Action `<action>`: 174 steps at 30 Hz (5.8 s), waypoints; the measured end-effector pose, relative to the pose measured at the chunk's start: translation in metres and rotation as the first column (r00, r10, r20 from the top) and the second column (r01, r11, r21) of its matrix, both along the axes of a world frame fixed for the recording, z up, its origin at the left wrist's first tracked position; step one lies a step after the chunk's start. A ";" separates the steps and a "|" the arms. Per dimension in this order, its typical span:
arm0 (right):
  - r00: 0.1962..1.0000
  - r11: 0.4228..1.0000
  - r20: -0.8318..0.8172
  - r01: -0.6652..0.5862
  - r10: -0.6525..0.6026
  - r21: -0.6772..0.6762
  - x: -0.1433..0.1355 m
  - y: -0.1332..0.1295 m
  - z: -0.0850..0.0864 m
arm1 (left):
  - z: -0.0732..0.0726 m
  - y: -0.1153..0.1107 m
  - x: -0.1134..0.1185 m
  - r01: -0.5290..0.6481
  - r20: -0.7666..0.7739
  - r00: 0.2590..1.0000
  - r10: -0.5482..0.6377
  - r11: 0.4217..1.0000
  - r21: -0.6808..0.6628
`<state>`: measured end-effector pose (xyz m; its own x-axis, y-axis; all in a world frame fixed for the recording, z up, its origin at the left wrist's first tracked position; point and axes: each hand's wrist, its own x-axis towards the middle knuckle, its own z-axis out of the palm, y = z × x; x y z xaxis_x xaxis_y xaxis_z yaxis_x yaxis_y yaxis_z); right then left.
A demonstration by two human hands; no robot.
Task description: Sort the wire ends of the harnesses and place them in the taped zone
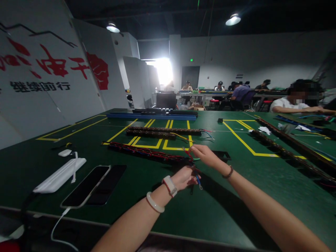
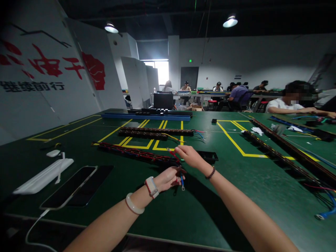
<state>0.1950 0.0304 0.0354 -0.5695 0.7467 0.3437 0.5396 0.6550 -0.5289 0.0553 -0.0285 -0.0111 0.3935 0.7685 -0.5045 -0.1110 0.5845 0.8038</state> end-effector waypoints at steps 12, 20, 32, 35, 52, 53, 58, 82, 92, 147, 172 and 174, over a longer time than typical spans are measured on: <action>0.943 0.938 0.295 0.044 -0.152 0.343 0.030 0.002 -0.080 | 0.000 0.004 -0.008 0.085 -0.185 0.981 -0.054 0.983 0.163; 0.934 0.936 0.320 0.036 -0.156 0.350 0.030 0.002 -0.080 | 0.004 0.012 -0.022 0.329 -0.453 0.873 -0.180 0.904 0.275; 0.932 0.941 0.330 0.033 -0.150 0.336 0.029 0.001 -0.077 | 0.026 0.019 -0.041 0.617 -0.703 0.665 -0.253 0.716 0.326; 0.931 0.948 0.333 0.040 -0.151 0.317 0.028 0.000 -0.077 | 0.021 0.019 -0.042 0.564 -0.630 0.721 -0.287 0.771 0.294; 0.974 0.985 -0.148 0.175 -0.174 -0.004 -0.007 -0.018 -0.003 | 0.009 0.017 -0.031 0.327 -0.396 0.887 -0.238 0.929 0.172; 0.959 0.973 -0.169 0.229 -0.228 -0.011 0.000 -0.010 -0.004 | 0.008 0.017 -0.031 0.335 -0.396 0.883 -0.252 0.929 0.157; 0.955 0.947 -0.051 0.283 -0.293 -0.153 0.051 0.031 -0.019 | 0.009 0.018 -0.030 0.368 -0.351 0.884 -0.310 0.923 0.113; 0.831 0.997 0.555 0.057 -0.021 -0.048 0.023 -0.002 -0.013 | -0.005 0.014 -0.013 0.094 0.058 0.994 -0.095 0.995 0.025; 0.842 0.996 0.534 0.089 -0.077 0.004 0.003 -0.037 -0.010 | -0.001 0.008 -0.006 0.000 0.108 0.994 0.006 0.998 -0.056; 0.917 0.696 0.391 -0.334 0.083 0.636 0.040 -0.007 -0.060 | -0.004 0.016 -0.018 0.186 0.025 0.982 -0.185 0.982 -0.039; 0.909 0.959 0.305 0.278 -0.283 0.058 -0.012 0.012 -0.016 | -0.002 0.009 -0.012 0.134 -0.036 0.990 -0.133 0.991 0.015; 0.816 0.948 0.484 0.260 -0.316 0.182 -0.032 0.013 -0.003 | -0.004 0.010 -0.011 0.112 -0.052 0.992 -0.111 0.994 0.007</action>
